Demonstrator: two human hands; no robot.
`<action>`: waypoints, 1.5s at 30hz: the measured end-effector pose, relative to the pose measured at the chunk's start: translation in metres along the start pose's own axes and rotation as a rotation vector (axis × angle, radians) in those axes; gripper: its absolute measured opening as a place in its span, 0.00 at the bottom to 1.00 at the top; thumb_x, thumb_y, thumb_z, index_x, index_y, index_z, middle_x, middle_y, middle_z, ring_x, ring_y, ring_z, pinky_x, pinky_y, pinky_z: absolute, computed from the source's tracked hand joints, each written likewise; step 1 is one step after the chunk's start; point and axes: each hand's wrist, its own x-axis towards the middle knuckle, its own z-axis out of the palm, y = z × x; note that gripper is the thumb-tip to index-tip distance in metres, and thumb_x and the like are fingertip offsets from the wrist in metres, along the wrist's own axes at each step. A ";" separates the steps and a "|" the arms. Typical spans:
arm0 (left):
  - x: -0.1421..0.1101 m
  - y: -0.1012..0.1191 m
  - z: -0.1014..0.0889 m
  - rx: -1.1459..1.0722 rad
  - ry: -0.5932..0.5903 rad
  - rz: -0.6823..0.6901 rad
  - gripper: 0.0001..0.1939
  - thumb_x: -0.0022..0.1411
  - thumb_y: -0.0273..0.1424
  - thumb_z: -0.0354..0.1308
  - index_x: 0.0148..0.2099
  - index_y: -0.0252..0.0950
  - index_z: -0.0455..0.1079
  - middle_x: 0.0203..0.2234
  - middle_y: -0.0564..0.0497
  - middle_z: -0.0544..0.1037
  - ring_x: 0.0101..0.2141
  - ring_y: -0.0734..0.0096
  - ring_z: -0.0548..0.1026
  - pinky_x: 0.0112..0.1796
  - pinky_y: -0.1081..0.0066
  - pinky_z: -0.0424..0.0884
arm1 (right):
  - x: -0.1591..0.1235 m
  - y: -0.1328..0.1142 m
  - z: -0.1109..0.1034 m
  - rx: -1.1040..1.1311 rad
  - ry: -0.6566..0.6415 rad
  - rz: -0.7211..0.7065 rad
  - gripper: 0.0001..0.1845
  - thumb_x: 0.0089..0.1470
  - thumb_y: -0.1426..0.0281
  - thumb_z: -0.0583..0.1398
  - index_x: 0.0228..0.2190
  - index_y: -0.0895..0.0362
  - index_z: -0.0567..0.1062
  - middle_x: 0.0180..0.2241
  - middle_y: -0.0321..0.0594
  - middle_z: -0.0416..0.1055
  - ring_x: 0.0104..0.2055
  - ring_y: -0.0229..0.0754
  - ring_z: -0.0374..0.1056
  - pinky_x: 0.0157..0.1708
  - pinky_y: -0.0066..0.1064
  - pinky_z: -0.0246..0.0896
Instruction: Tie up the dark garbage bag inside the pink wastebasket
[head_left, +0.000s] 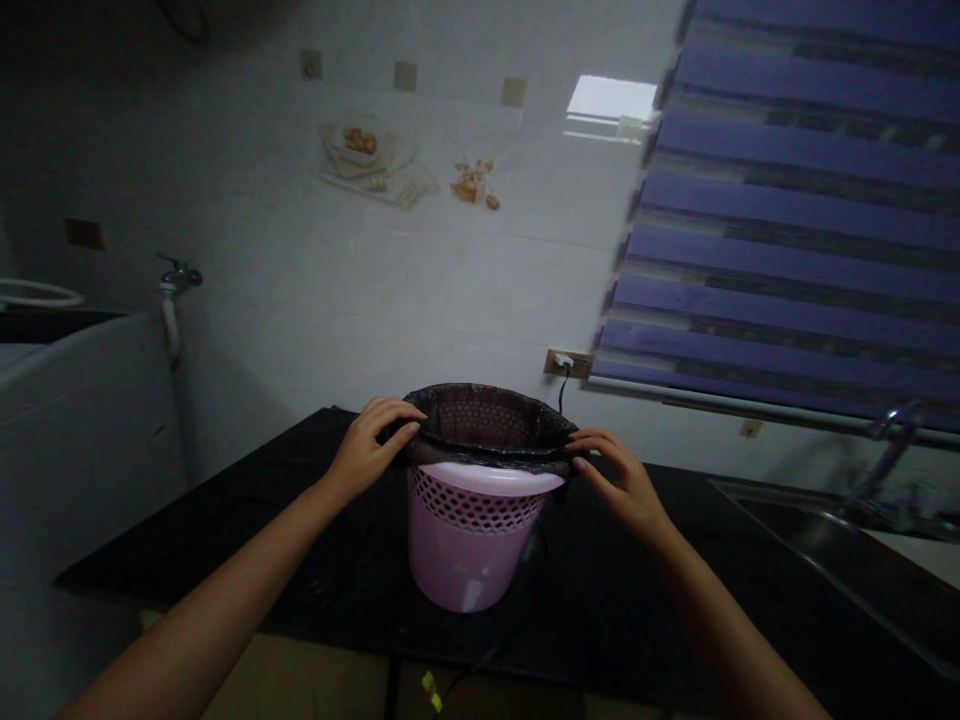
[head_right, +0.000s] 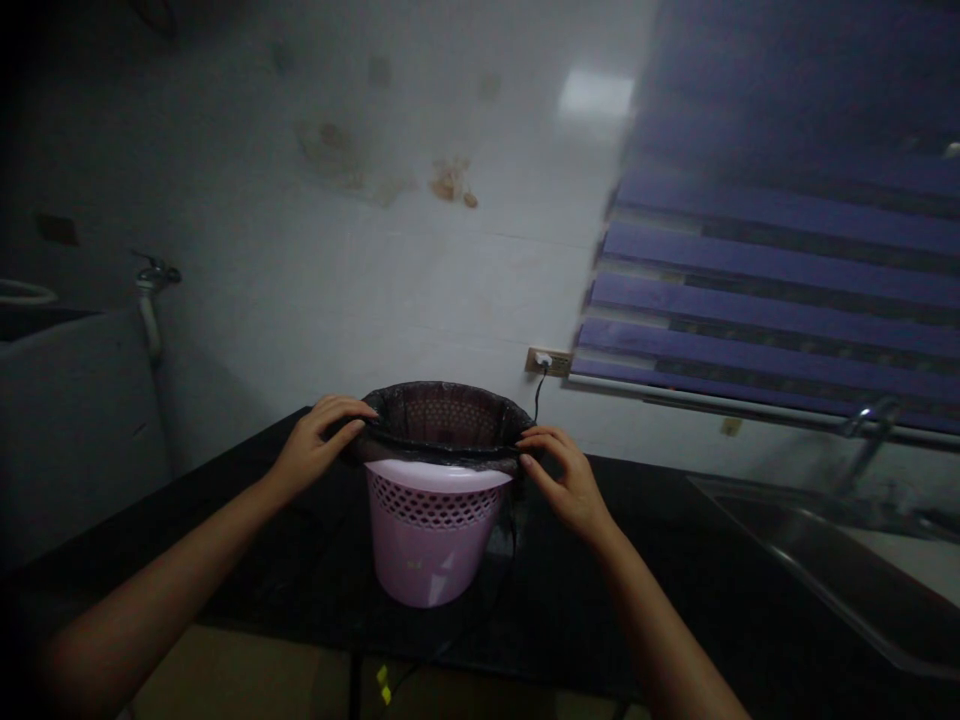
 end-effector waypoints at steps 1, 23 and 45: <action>0.002 0.001 -0.001 -0.006 -0.001 0.004 0.10 0.64 0.35 0.49 0.37 0.37 0.70 0.35 0.49 0.74 0.40 0.65 0.69 0.44 0.63 0.62 | 0.001 0.000 -0.001 0.014 -0.004 0.003 0.08 0.57 0.66 0.55 0.36 0.57 0.72 0.40 0.43 0.66 0.45 0.42 0.63 0.47 0.35 0.57; 0.084 -0.041 0.008 0.120 -0.218 -0.100 0.10 0.60 0.33 0.51 0.36 0.32 0.70 0.33 0.46 0.75 0.35 0.67 0.71 0.39 0.68 0.66 | 0.076 0.051 0.004 0.086 -0.097 0.305 0.11 0.54 0.65 0.56 0.32 0.62 0.72 0.35 0.46 0.70 0.39 0.42 0.66 0.40 0.34 0.62; 0.135 -0.077 0.046 0.433 -0.596 -0.243 0.15 0.61 0.31 0.49 0.44 0.29 0.72 0.41 0.43 0.74 0.41 0.63 0.71 0.40 0.73 0.62 | 0.129 0.090 0.030 -0.324 -0.330 0.439 0.10 0.56 0.73 0.55 0.36 0.66 0.75 0.38 0.48 0.71 0.40 0.42 0.67 0.40 0.26 0.58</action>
